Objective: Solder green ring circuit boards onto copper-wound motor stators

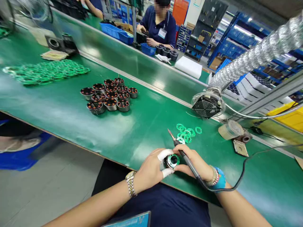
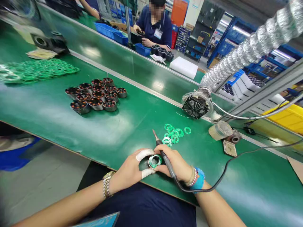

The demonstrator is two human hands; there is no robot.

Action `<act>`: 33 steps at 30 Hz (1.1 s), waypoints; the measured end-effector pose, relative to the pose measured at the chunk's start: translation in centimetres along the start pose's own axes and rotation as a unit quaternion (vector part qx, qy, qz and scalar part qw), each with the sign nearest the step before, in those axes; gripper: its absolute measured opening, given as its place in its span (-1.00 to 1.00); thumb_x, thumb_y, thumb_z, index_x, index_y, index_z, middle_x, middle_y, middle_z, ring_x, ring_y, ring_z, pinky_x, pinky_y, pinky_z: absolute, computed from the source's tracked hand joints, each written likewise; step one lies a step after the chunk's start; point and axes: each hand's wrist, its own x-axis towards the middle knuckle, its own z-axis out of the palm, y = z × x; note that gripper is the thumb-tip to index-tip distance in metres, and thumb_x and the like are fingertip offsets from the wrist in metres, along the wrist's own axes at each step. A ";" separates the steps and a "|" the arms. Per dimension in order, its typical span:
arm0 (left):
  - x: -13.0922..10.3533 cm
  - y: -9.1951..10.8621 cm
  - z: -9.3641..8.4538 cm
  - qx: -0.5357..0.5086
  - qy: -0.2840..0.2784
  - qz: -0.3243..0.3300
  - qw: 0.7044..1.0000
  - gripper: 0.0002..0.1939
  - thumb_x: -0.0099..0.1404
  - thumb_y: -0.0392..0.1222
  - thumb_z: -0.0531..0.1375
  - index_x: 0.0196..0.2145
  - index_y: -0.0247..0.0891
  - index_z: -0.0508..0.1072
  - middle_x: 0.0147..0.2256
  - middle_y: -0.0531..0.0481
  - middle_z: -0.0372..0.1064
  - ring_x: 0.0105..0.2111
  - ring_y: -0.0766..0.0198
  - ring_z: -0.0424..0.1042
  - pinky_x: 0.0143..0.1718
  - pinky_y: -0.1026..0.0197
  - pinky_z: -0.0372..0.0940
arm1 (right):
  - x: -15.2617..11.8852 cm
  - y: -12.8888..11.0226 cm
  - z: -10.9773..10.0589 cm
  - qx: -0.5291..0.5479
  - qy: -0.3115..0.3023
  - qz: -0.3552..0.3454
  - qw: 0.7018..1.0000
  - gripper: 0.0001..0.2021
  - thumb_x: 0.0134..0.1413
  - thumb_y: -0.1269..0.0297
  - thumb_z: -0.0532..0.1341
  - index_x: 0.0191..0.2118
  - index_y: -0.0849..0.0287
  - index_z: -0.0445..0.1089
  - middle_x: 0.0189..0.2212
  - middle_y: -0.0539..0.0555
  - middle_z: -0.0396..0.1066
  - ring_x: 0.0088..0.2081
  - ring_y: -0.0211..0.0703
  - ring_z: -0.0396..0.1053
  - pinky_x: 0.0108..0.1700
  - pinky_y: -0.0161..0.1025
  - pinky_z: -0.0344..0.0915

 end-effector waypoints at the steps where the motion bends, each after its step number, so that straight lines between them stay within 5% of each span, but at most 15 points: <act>1: 0.0 -0.1 0.0 -0.007 -0.002 0.022 1.000 -0.61 0.08 -0.17 0.29 -0.11 -0.23 0.36 -0.18 -0.10 0.40 -0.19 0.15 0.38 -0.13 0.06 0.30 | 0.0 0.0 0.0 0.006 -0.007 -0.011 1.000 -0.58 -0.04 0.20 0.29 -0.08 0.15 0.16 -0.25 0.04 0.32 -0.27 -0.23 0.31 -0.18 -0.31 0.28; 6: 0.1 -0.3 0.0 -0.012 0.010 0.055 0.998 -0.83 0.13 -0.20 0.26 -0.28 -0.22 0.46 -0.24 -0.09 0.44 -0.22 0.17 0.41 -0.18 0.10 0.32 | -0.7 0.0 -0.1 0.009 0.019 -0.044 0.999 -0.54 -0.02 0.24 0.28 0.01 0.11 0.16 -0.11 0.09 0.34 -0.12 -0.18 0.35 -0.05 -0.26 0.28; 11: -0.1 -0.1 0.0 0.001 0.018 0.051 0.999 -0.83 0.12 -0.21 0.26 -0.28 -0.20 0.48 -0.22 -0.08 0.45 -0.22 0.16 0.41 -0.18 0.09 0.32 | -2.9 -0.4 0.7 -0.021 0.156 0.009 0.988 -0.65 0.04 0.30 0.23 -0.03 0.05 0.20 -0.15 0.06 0.39 -0.11 -0.17 0.37 -0.05 -0.25 0.30; 18: -0.5 0.5 0.8 0.041 0.050 0.040 0.997 -0.85 0.17 -0.22 0.20 -0.26 -0.22 0.47 -0.23 -0.13 0.43 -0.21 0.13 0.40 -0.17 0.07 0.33 | -3.5 -0.1 3.2 -0.039 0.183 0.024 0.982 -0.60 0.00 0.33 0.26 -0.02 0.08 0.19 -0.15 0.07 0.37 -0.13 -0.17 0.37 -0.07 -0.25 0.30; 24: -1.3 1.0 -0.8 -0.040 0.005 -0.115 0.993 -0.59 0.13 -0.22 0.21 -0.03 -0.23 0.31 -0.10 -0.13 0.39 -0.11 0.13 0.39 -0.03 0.04 0.27 | -3.3 -0.1 3.3 -0.050 0.181 0.025 0.982 -0.63 0.03 0.33 0.23 -0.02 0.08 0.19 -0.16 0.07 0.37 -0.16 -0.17 0.36 -0.09 -0.23 0.31; 27: -1.1 1.2 -2.0 -0.116 0.008 -0.225 0.968 -0.68 0.17 -0.14 0.15 -0.12 -0.31 0.31 -0.28 -0.10 0.44 -0.28 0.19 0.45 -0.18 0.12 0.35 | -3.3 -0.2 3.3 -0.050 0.179 0.030 0.982 -0.61 0.02 0.35 0.24 -0.01 0.08 0.18 -0.15 0.06 0.37 -0.16 -0.17 0.36 -0.10 -0.24 0.31; 33: 0.4 2.1 -2.2 -0.180 -0.105 -0.327 0.922 -0.76 0.23 -0.10 0.05 -0.34 -0.35 0.38 -0.54 0.01 0.37 -0.60 0.35 0.35 -0.55 0.31 0.30 | -3.4 -0.3 3.6 -0.061 0.183 0.029 0.981 -0.63 0.05 0.37 0.19 0.00 0.10 0.17 -0.15 0.09 0.36 -0.17 -0.16 0.36 -0.11 -0.23 0.32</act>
